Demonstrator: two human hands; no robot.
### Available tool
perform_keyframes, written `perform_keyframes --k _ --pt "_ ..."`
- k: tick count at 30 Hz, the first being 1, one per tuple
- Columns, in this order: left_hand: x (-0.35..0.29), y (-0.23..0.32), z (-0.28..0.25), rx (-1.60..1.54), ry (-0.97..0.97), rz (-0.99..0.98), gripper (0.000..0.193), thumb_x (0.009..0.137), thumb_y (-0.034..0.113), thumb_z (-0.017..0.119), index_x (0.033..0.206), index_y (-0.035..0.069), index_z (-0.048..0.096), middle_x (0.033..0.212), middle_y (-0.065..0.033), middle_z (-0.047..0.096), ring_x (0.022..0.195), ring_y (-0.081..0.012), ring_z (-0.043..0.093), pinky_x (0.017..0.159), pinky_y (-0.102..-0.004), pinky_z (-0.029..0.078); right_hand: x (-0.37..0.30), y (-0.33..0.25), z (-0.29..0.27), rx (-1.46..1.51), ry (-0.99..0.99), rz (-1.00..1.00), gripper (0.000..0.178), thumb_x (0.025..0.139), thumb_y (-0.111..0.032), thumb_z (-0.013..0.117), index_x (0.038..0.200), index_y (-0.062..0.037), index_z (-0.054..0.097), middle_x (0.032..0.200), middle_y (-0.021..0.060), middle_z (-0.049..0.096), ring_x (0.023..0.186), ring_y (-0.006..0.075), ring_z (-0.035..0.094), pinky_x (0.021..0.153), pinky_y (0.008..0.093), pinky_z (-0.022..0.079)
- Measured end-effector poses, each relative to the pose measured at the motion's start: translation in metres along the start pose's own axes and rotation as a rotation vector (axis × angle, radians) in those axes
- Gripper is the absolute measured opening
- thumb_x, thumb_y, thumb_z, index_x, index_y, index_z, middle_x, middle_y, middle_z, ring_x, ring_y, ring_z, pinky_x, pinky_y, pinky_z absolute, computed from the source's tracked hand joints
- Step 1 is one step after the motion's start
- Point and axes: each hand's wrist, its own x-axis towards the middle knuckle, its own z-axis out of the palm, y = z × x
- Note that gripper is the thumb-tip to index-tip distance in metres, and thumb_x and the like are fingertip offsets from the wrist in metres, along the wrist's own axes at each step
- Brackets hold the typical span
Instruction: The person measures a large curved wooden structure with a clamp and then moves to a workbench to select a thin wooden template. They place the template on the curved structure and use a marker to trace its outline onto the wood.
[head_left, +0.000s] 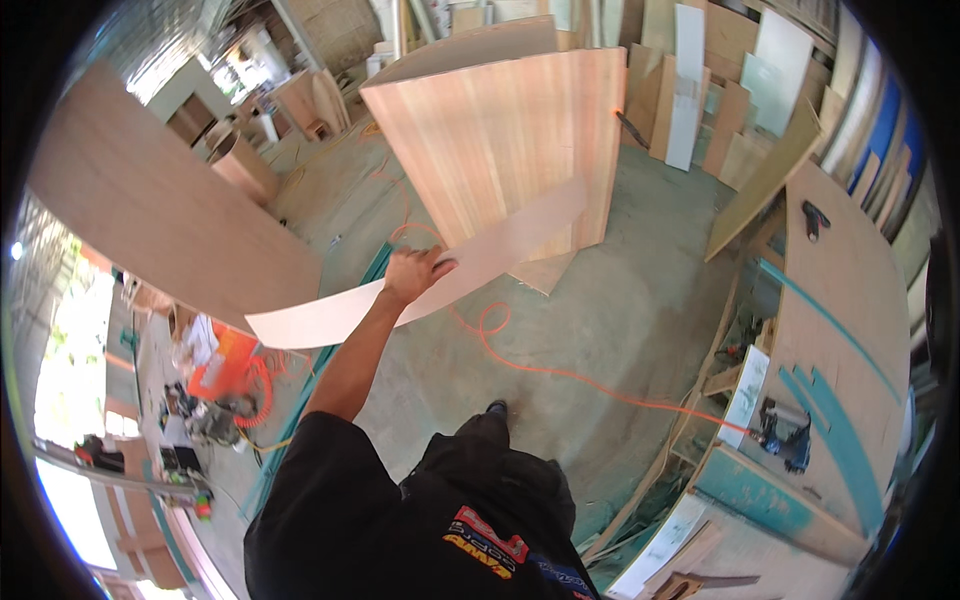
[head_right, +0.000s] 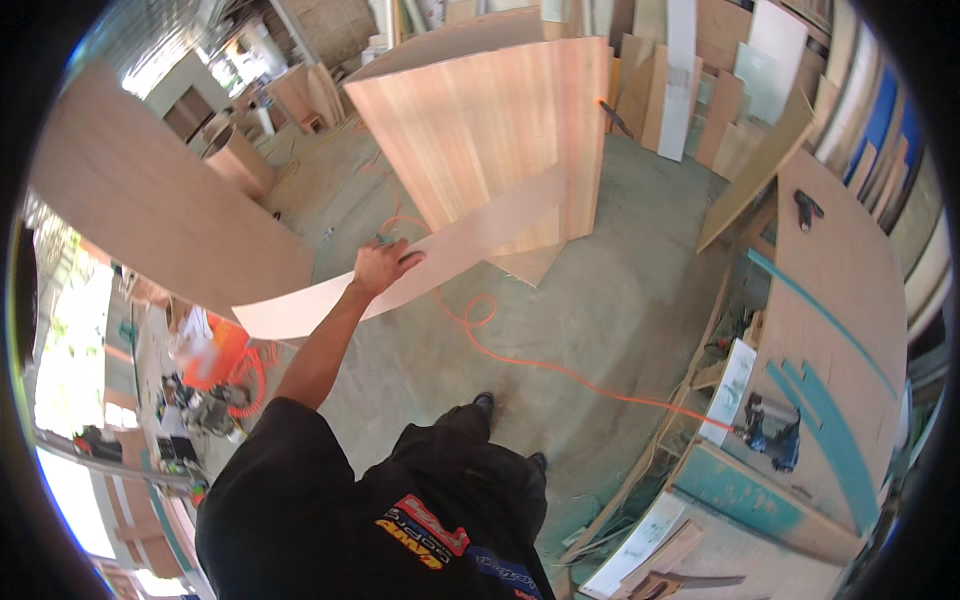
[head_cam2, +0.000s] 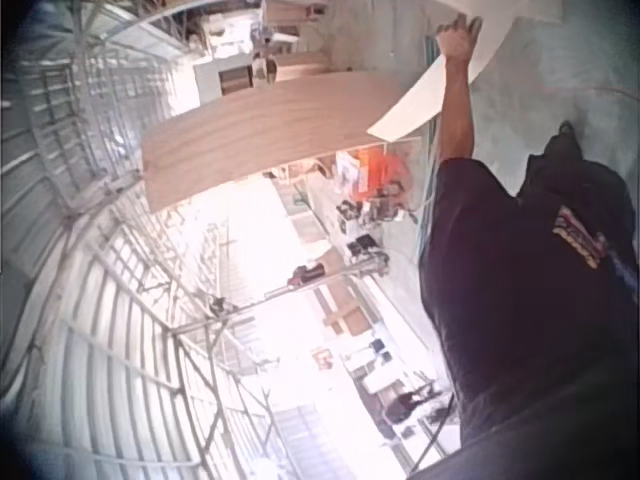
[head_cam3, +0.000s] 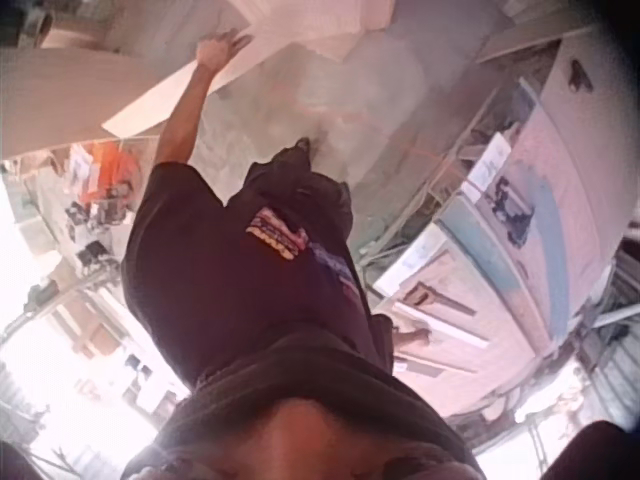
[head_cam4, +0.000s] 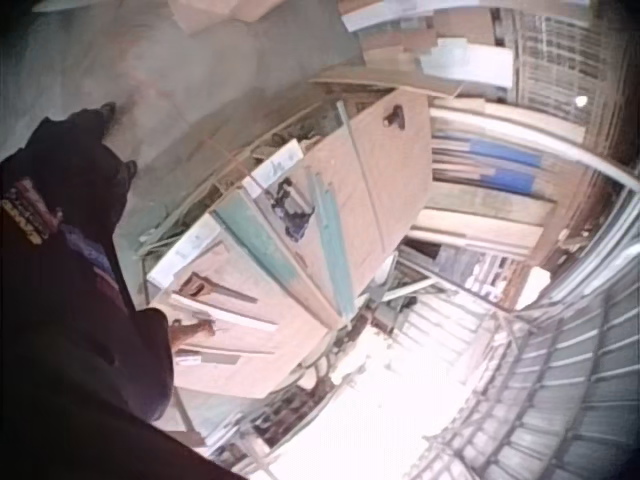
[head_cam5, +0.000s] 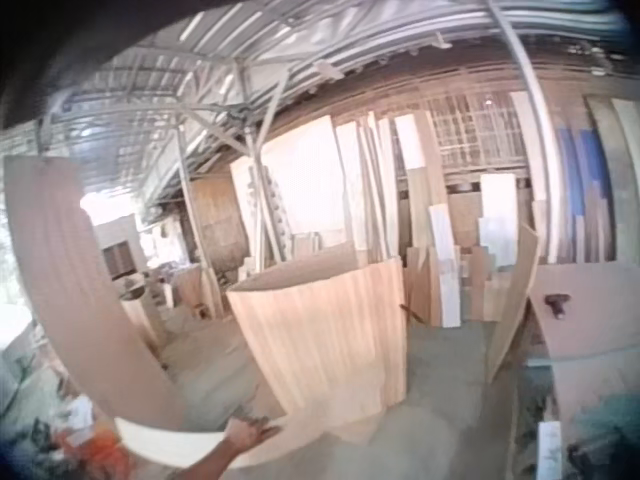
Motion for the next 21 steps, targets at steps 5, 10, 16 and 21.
perform_keyframes --k 5,10,16,21 --pt "-0.002 -0.003 -0.015 -0.072 0.038 0.011 0.041 0.09 0.045 0.065 0.074 0.008 0.058 0.059 -0.0063 0.062 0.054 -0.0248 0.064 0.058 -0.0361 0.048 0.02 -0.097 -0.065 0.354 0.324 -0.123 0.036 0.095 -0.035 0.063 0.097 0.0008 0.06 0.082 0.0127 0.064 0.063 0.025 0.061 0.057 0.0396 0.052" --pt "0.026 -0.012 0.006 -0.178 0.083 0.032 0.04 0.088 0.044 0.067 0.071 0.009 0.056 0.06 -0.0065 0.062 0.053 -0.0249 0.062 0.056 -0.0367 0.046 -0.013 -0.243 -0.003 1.119 -0.379 -0.02 0.033 0.097 -0.021 0.06 0.119 0.0028 0.057 0.097 0.0137 0.065 0.079 0.0212 0.059 0.068 0.0338 0.049" --pt "0.017 -0.045 0.05 -0.269 0.037 0.081 0.031 0.09 0.04 0.065 0.077 0.012 0.059 0.06 -0.0051 0.061 0.056 -0.025 0.063 0.058 -0.0382 0.048 -0.286 -0.541 -0.117 1.122 -0.963 -0.663 0.026 0.094 -0.025 0.067 0.095 0.0001 0.065 0.075 -0.0039 0.056 0.069 0.0089 0.047 0.06 0.0276 0.042" --pt "0.003 -0.052 0.062 -0.395 -0.091 0.129 0.023 0.093 0.034 0.061 0.087 0.012 0.06 0.067 -0.0046 0.064 0.062 -0.0226 0.065 0.063 -0.0377 0.049 -0.424 -0.696 -0.216 1.127 -1.52 -0.369 0.083 0.088 -0.064 0.059 0.143 -0.0064 0.037 0.101 0.0124 0.06 0.054 0.0126 0.054 0.04 0.0227 0.032"
